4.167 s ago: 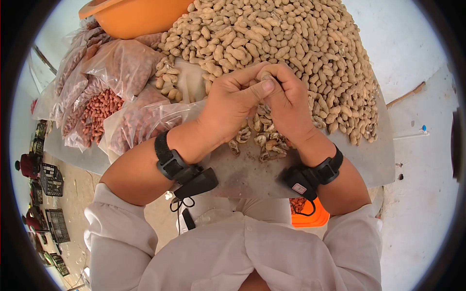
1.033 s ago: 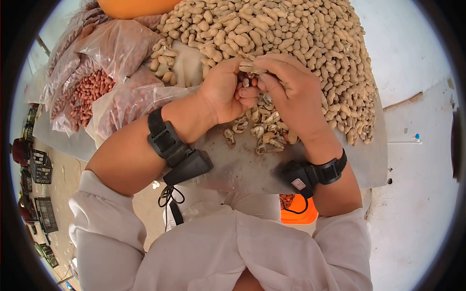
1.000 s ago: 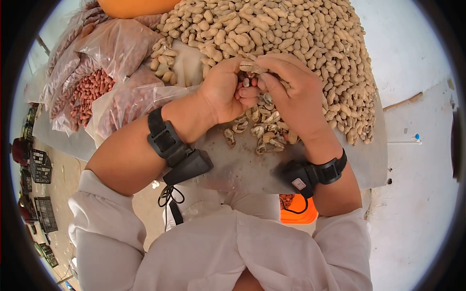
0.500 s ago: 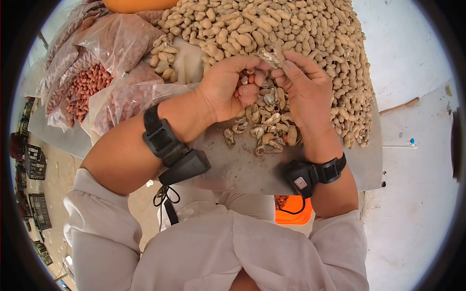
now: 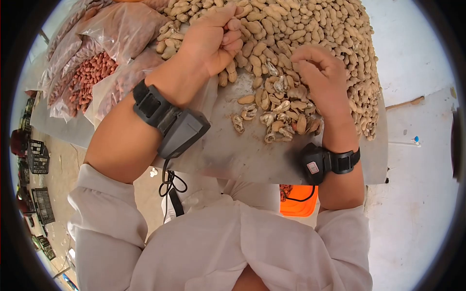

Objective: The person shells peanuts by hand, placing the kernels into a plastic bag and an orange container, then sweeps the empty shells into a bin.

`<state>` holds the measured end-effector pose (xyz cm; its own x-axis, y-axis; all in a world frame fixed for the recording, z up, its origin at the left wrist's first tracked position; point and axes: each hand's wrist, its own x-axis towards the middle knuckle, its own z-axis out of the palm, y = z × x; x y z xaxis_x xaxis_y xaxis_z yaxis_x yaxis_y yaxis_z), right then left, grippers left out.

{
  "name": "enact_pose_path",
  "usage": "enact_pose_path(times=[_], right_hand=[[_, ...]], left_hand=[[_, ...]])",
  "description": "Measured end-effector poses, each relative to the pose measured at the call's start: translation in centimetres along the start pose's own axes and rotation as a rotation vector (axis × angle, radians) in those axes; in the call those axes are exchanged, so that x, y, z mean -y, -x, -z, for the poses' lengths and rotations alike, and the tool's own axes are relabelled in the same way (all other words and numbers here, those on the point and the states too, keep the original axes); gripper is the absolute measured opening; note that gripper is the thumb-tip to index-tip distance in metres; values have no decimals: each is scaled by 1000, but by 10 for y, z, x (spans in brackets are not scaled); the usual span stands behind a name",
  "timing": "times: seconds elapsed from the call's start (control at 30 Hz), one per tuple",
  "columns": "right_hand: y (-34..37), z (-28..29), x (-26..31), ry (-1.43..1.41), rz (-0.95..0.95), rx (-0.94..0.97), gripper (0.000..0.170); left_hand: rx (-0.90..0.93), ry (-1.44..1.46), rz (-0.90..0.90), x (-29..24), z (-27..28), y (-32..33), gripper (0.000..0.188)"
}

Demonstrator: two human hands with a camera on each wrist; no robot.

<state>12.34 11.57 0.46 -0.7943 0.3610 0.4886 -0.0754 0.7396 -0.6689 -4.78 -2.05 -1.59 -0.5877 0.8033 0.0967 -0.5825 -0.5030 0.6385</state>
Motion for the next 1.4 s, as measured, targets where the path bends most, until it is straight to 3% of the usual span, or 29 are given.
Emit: enact_pose_path(times=[0.07, 0.27, 0.37, 0.57, 0.67, 0.77, 0.87, 0.97, 1.07, 1.17, 1.27, 1.4], right_hand=[[-2, -8, 5, 10, 40, 23, 13], [-13, -35, 16, 592, 422, 397, 20], [-16, -37, 26, 800, 419, 494, 21], [-27, -42, 22, 864, 560, 533, 13], [-30, -42, 24, 860, 578, 568, 17], [-34, -43, 13, 778, 640, 532, 16], [-34, -37, 25, 605, 511, 432, 16], [-25, -28, 45, 118, 33, 203, 14], [-21, -22, 32, -399, -123, 60, 17], [-15, -25, 20, -742, -131, -10, 21], [-9, -26, 18, -684, -197, -110, 20], [-5, -24, 24, -472, -135, -77, 22]], left_hand=[[12, 13, -2, 2, -1, -1, 17], [-24, 141, 61, 1, -2, 0, 25], [-28, 195, 99, -2, -5, 3, 35], [-44, 253, 138, -6, -11, 8, 45], [-51, 265, 125, -6, -11, 7, 44], [-59, 271, 95, -5, -8, 3, 37], [-21, 228, 76, -4, -1, 1, 29], [8, 119, 88, -3, -6, 3, 20], [143, -72, 81, 6, -9, 6, 16], [142, -246, 95, 8, -25, 19, 16], [122, -352, 75, 16, -27, 22, 20], [93, -397, 16, 23, -28, 22, 20]])
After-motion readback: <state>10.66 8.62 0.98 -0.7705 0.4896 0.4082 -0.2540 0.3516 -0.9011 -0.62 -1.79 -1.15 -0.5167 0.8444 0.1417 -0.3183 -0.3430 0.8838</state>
